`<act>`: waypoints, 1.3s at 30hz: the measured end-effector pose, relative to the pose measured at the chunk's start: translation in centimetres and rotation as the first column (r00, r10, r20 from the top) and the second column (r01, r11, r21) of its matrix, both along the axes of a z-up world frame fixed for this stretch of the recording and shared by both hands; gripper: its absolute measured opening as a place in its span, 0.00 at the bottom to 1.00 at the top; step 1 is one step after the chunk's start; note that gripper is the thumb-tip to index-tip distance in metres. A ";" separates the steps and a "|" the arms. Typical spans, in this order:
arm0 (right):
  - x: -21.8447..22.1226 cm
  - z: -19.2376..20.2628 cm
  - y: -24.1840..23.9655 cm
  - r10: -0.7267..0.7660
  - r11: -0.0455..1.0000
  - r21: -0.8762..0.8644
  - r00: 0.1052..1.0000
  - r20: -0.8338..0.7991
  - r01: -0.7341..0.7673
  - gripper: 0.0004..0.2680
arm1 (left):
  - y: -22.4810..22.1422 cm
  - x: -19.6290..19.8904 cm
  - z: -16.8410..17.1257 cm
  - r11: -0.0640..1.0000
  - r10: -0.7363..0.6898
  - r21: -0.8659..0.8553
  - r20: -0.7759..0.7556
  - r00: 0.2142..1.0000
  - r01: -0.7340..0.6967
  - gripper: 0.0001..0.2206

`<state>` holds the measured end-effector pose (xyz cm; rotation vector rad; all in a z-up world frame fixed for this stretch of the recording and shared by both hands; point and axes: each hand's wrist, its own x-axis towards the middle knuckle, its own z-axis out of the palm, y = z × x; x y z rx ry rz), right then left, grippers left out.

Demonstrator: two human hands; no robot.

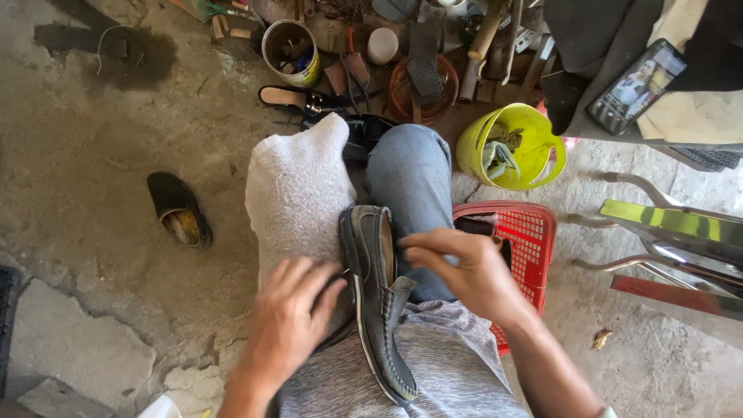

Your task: Hand-stitching the sole of a shoe using a hook needle and finishing the thread ends with a lighter.

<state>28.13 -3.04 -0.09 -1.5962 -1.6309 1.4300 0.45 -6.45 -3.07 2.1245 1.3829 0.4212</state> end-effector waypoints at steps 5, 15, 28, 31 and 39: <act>-2.8 -1.7 0.8 -0.025 0.966 -0.257 0.974 -0.225 -0.035 0.10 | -0.4 1.3 0.5 0.997 0.018 0.081 -0.084 0.996 -0.011 0.10; -2.6 -3.9 1.2 -0.101 0.922 -0.357 0.795 -0.598 -0.151 0.08 | 1.2 1.7 2.2 0.994 -0.102 -0.024 0.004 0.995 0.102 0.16; -1.9 -1.9 0.9 0.072 0.994 -0.091 0.994 0.085 -0.064 0.12 | 1.5 2.1 1.1 0.998 -0.058 -0.008 -0.244 0.968 0.058 0.13; -0.8 -2.6 1.2 0.272 0.916 0.284 0.959 0.082 -0.284 0.25 | 2.7 1.8 1.9 0.995 -0.089 -0.053 -0.203 0.975 0.080 0.10; 0.0 -2.9 2.8 0.536 0.785 0.306 0.839 0.100 -0.538 0.19 | 3.9 -0.1 0.7 0.966 -0.192 -0.188 -0.066 0.979 0.177 0.13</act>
